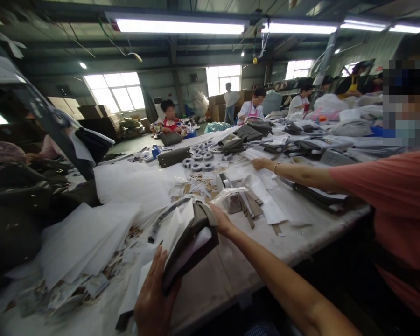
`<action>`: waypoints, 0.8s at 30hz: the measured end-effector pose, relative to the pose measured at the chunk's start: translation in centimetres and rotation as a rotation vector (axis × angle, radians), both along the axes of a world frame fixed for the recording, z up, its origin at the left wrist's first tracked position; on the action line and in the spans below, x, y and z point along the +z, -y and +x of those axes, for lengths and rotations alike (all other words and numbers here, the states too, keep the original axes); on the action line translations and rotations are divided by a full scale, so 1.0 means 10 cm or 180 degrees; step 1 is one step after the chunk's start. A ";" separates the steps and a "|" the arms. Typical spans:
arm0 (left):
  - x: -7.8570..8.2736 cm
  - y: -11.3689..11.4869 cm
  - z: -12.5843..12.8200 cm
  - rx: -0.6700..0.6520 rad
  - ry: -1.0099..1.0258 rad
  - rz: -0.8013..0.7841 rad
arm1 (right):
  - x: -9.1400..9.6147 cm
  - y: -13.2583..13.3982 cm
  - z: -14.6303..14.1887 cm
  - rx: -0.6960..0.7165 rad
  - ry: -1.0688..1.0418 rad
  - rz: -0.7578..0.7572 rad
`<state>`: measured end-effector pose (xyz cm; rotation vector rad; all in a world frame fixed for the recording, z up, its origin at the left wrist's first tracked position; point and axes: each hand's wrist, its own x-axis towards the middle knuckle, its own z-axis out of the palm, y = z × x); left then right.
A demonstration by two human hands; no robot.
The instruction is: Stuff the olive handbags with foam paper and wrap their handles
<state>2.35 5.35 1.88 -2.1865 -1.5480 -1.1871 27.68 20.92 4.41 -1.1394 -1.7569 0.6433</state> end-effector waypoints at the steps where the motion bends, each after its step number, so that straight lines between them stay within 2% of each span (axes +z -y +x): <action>1: -0.01 0.00 0.00 -0.0008 -0.0040 -0.0002 | -0.03 0.02 0.02 -0.0013 -0.0007 -0.0018; 3: -0.02 0.00 0.01 -0.0014 -0.0085 -0.0003 | -0.07 0.18 0.09 -0.0053 -0.0024 -0.0044; 5: -0.03 0.01 0.03 -0.0017 -0.0099 0.0014 | -0.11 0.45 0.17 -0.0037 -0.0063 -0.0068; 7: -0.01 0.02 0.04 -0.0025 -0.0118 0.0041 | -0.12 0.76 0.27 -0.0062 -0.0398 -0.0272; 10: 0.03 0.02 0.06 -0.0032 -0.0161 0.0070 | -0.09 1.16 0.38 -0.0167 -0.1833 -0.1037; 12: 0.08 0.02 0.09 -0.0042 -0.0212 0.0108 | -0.04 1.34 0.41 -0.0063 -0.2809 -0.1554; 14: 0.14 0.03 0.13 -0.0083 -0.0309 0.0176 | 0.02 1.48 0.41 0.0059 -0.3235 -0.1858; 16: 0.17 0.06 0.19 -0.0152 -0.0447 0.0262 | 0.08 1.59 0.38 0.0028 -0.3111 -0.1915; 19: 0.15 0.13 0.33 -0.0252 -0.0635 0.0386 | 0.10 1.72 0.39 -0.0299 -0.2323 -0.1649; 24: -0.02 0.26 0.55 -0.0405 -0.0986 0.0521 | 0.13 1.78 0.68 -0.1805 -0.1727 -0.0600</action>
